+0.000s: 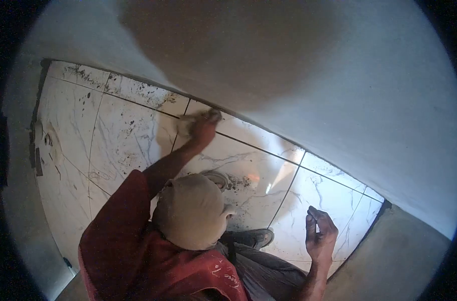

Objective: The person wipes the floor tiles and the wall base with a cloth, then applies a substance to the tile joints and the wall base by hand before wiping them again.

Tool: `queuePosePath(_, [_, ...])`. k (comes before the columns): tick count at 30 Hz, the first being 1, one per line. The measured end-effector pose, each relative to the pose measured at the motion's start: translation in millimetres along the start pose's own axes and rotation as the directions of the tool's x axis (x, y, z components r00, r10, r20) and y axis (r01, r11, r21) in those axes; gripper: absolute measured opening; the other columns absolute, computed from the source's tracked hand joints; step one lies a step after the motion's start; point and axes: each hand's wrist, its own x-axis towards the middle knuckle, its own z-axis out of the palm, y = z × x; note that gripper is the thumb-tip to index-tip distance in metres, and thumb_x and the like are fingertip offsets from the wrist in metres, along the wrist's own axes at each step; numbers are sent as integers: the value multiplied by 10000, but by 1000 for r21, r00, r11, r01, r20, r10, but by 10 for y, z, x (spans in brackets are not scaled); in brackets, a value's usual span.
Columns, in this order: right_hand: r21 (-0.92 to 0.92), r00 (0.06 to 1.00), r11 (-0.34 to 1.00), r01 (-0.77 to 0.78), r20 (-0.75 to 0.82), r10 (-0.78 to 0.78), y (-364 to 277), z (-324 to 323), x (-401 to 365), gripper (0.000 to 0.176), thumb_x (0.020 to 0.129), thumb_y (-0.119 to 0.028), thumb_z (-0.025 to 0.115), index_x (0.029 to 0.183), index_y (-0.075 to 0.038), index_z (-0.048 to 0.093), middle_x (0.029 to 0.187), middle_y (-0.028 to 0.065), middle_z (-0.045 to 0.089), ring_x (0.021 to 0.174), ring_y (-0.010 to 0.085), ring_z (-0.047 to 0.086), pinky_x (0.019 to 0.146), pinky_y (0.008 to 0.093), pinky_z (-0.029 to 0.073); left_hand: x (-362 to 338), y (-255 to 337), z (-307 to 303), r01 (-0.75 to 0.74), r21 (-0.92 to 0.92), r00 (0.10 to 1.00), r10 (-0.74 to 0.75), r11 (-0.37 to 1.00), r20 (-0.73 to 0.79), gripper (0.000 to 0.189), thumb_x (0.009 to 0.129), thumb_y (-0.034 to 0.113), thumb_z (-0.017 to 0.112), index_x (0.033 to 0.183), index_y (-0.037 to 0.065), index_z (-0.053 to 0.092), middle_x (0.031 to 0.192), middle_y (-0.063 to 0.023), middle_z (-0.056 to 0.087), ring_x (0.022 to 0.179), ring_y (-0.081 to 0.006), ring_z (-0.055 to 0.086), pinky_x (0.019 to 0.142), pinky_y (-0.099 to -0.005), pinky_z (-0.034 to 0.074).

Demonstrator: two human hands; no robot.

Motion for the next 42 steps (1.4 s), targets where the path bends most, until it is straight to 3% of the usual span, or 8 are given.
queuePosePath(6, [42, 994, 995, 90, 64, -92, -152, 39, 51, 155, 821, -51, 590, 967, 1, 595, 853, 168, 638, 772, 287, 636, 681, 341, 498, -10, 41, 43, -251, 58, 968, 250, 966, 32, 301, 768, 129, 523, 1054, 163, 609, 1037, -53, 607, 909, -275, 557, 791, -416, 437])
queuePosePath(13, [38, 997, 998, 54, -59, -52, -129, -40, -43, 119, 829, -51, 590, 921, 21, 605, 833, 162, 642, 735, 258, 631, 669, 315, 485, -38, 227, 9, -47, -53, 975, 57, 998, 214, 385, 724, 47, 540, 1081, 173, 609, 1120, -50, 581, 989, -251, 540, 869, -406, 397])
queuePosePath(16, [40, 989, 988, 148, 4, -148, -226, 25, 31, 119, 828, -51, 588, 925, 16, 604, 835, 169, 641, 737, 273, 631, 665, 320, 487, -64, 372, 246, -398, -120, 916, 385, 910, -115, 333, 742, 106, 546, 1065, 159, 605, 1034, -56, 594, 942, -254, 539, 862, -436, 402])
queuePosePath(22, [52, 998, 997, 58, 20, -59, -71, -40, -59, 166, 821, -36, 582, 984, -11, 598, 868, 168, 641, 775, 290, 638, 676, 346, 503, -382, -906, -207, -263, 64, 958, 253, 963, 136, 384, 748, 81, 524, 1112, 182, 593, 1169, 4, 558, 1003, -185, 547, 934, -419, 366])
queuePosePath(32, [71, 983, 988, 140, 109, -147, -240, 125, 61, 148, 788, -2, 602, 936, 0, 609, 844, 159, 639, 737, 296, 630, 647, 333, 499, -26, 1080, 573, -461, -400, 879, 471, 792, -80, 210, 779, 146, 494, 927, 50, 609, 950, -111, 600, 948, -243, 561, 890, -391, 414])
queuePosePath(34, [29, 980, 990, 135, 142, -138, -274, 138, 76, 161, 780, -4, 615, 941, -4, 609, 853, 155, 640, 740, 295, 633, 636, 331, 505, 136, 1502, 528, -717, -197, 692, 649, 668, -317, 196, 816, 121, 438, 908, 11, 570, 989, -116, 595, 1005, -233, 534, 940, -372, 384])
queuePosePath(39, [-24, 977, 981, 192, 102, -189, -202, 306, 72, 171, 794, -45, 611, 964, -30, 609, 861, 157, 635, 734, 301, 628, 623, 351, 510, 346, 1881, 899, -831, 58, 556, 817, 554, 152, 283, 887, 159, 414, 1098, 0, 516, 1192, -122, 518, 1090, -237, 480, 973, -362, 337])
queuePosePath(42, [-54, 986, 990, 129, 113, -122, -157, 310, 88, 174, 806, -79, 605, 977, -50, 610, 870, 153, 633, 747, 318, 622, 629, 374, 512, 270, 1617, 702, -593, -39, 805, 592, 804, -39, 337, 878, 186, 427, 1169, 32, 500, 1248, -90, 498, 1145, -225, 462, 937, -396, 359])
